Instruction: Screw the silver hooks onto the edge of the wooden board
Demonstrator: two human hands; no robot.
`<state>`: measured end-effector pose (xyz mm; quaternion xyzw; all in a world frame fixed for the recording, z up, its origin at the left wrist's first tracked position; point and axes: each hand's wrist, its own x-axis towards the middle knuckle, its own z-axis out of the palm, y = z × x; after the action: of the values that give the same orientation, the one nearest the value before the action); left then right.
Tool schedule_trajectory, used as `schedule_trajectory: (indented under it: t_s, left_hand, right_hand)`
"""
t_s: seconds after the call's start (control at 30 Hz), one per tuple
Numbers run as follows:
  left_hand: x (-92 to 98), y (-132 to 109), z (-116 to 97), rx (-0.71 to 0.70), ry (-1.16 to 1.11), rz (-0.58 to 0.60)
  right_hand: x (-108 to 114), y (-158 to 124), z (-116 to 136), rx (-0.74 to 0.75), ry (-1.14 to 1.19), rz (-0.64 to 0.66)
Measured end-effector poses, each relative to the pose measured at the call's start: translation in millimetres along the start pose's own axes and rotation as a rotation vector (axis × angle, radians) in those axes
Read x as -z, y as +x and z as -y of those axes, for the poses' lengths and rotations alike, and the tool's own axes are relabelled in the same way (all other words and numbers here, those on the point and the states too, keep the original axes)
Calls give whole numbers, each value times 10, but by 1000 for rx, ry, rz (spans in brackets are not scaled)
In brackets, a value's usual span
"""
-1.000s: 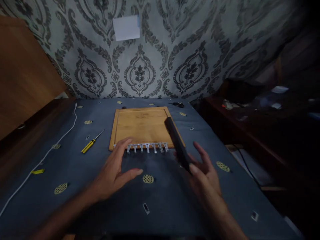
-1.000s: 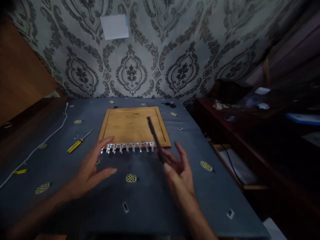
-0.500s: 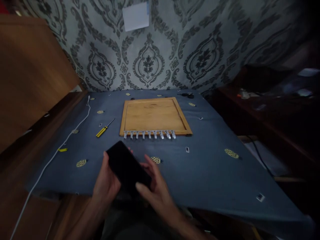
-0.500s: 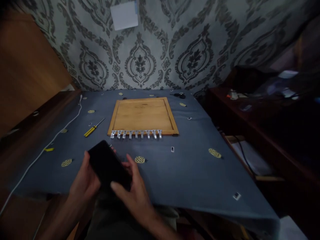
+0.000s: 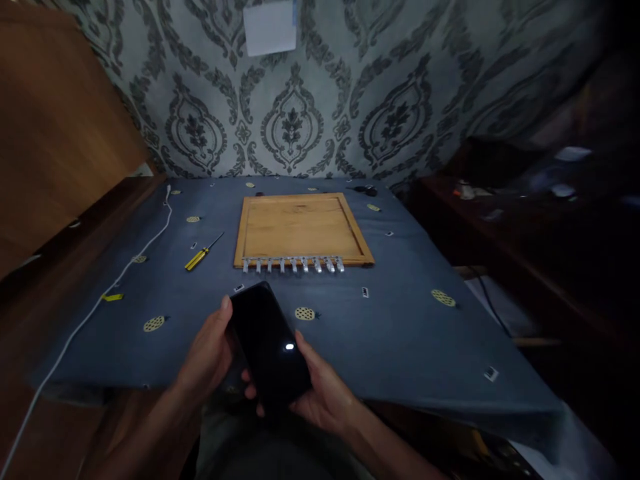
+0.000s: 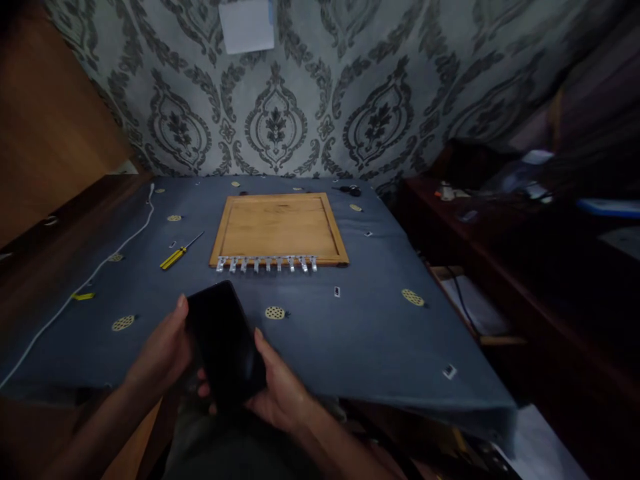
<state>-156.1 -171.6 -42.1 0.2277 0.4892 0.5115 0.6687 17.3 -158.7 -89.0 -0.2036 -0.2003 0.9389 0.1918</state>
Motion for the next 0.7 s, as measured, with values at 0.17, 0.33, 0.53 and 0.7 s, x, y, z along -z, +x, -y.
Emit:
schedule_trajectory:
  t_s: [0.17, 0.33, 0.53, 0.7]
  left_hand:
    - [-32, 250, 28, -283, 328, -23]
    - [-183, 331, 101, -414, 951, 350]
    - [-486, 692, 139, -749, 1511, 583]
    - [-775, 1071, 146, -1163, 1840, 510]
  right_hand:
    - [119, -148, 308, 257, -1, -176]
    - [217, -438, 776, 579, -2, -418]
    - [466, -529, 1156, 808, 5, -657]
    - [677, -526, 1258, 893, 47, -741]
